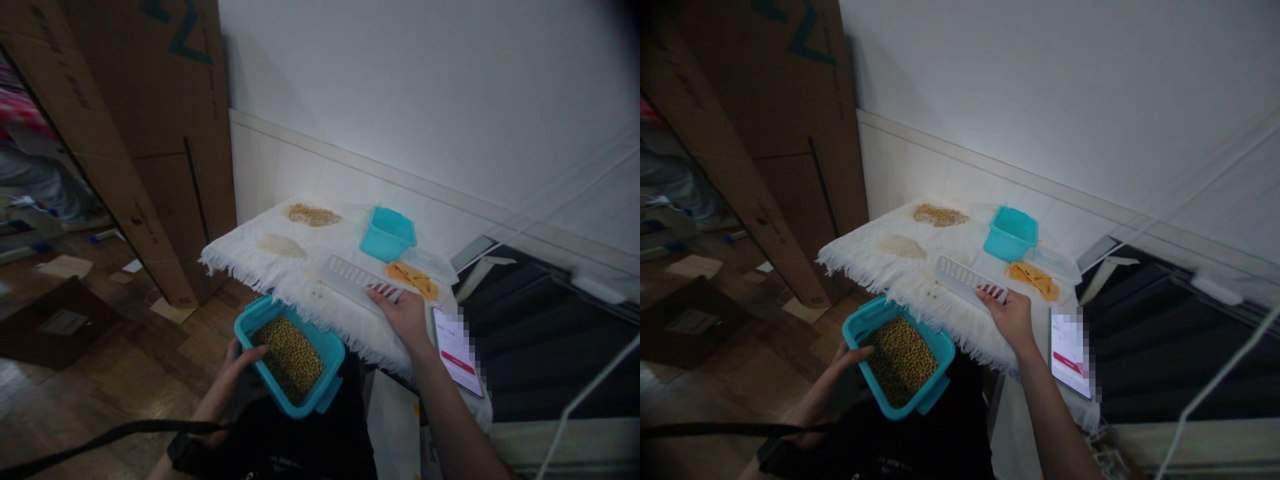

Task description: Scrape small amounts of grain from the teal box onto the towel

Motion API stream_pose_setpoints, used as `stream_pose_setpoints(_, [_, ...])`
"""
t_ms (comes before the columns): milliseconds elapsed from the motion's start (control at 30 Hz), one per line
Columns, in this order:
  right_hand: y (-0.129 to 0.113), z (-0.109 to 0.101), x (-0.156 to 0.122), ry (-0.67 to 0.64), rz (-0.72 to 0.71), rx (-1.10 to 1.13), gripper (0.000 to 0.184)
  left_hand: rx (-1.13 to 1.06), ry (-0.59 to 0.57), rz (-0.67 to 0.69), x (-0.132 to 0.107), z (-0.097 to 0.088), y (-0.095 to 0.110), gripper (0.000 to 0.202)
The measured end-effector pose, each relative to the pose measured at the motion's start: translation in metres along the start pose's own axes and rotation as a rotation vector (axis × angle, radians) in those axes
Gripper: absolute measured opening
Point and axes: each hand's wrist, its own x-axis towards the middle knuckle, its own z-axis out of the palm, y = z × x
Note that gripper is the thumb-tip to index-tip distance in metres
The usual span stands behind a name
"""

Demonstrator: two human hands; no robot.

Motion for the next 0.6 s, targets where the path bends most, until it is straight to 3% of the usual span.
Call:
stream_pose_setpoints(300, [-0.009,-0.005,-0.012,-0.032,0.02,0.022,0.034,0.001,0.05,-0.027,0.01,-0.003,0.0,0.076])
stream_pose_setpoints(600, [-0.009,-0.005,-0.017,-0.063,0.029,0.007,0.035,0.004,0.058,-0.043,0.01,-0.003,0.002,0.076])
